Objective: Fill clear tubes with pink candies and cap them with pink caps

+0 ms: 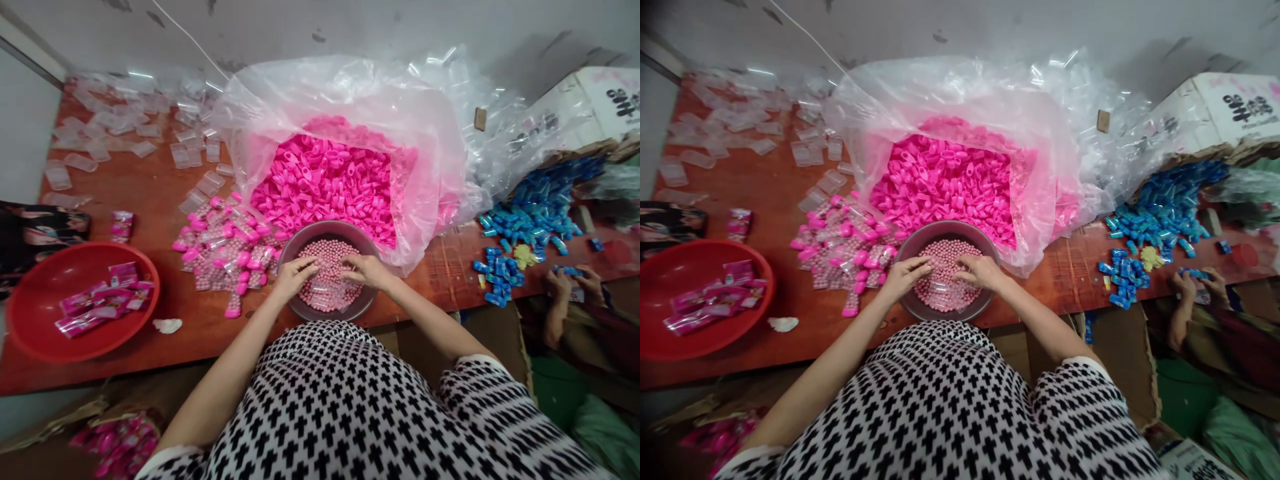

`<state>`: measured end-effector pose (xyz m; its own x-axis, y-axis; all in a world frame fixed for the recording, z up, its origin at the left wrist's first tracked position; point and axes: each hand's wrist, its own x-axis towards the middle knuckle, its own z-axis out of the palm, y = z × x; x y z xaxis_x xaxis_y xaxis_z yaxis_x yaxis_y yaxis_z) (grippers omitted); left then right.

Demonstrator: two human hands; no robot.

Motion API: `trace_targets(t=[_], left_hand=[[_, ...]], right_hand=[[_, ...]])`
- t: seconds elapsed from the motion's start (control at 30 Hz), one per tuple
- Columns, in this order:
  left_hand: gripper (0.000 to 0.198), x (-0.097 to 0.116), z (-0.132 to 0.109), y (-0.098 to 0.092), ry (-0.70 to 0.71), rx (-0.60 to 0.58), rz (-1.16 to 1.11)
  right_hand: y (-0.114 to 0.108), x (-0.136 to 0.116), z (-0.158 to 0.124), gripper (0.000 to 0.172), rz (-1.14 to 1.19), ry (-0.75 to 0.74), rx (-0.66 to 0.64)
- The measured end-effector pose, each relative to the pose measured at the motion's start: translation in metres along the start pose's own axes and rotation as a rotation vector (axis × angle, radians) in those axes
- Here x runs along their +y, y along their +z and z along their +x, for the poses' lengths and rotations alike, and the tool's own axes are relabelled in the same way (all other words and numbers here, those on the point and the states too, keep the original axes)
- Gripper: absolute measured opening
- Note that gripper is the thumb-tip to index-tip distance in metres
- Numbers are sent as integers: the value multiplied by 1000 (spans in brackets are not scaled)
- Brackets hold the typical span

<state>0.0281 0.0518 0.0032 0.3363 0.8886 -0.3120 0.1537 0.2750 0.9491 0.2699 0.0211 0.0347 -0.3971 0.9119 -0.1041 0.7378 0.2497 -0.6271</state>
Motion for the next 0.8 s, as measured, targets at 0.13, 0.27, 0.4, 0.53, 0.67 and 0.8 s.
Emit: trace_targets(t=[0.13,0.27,0.4,0.53,0.67,0.8], left_hand=[[63,0,-1,4,-82,55,-161],[64,12,-8,15,-150,35,-235],[56,22,-13,22,-152,51,-225],[53,23,-14,26,-173,61,-334],[52,26,-12,33,-162,34,-477],[48,35,-12,42,-121,14,-547]], right_hand=[[-26,37,15,28,-166,431,298],[-42,70,46,38,-261,750,456],[-47,86,65,41,-224,829,537],[-52,89,55,38,-38,703,608],[-52,67,34,51,595,430,539],[-42,22,23,51,1041,308,449]])
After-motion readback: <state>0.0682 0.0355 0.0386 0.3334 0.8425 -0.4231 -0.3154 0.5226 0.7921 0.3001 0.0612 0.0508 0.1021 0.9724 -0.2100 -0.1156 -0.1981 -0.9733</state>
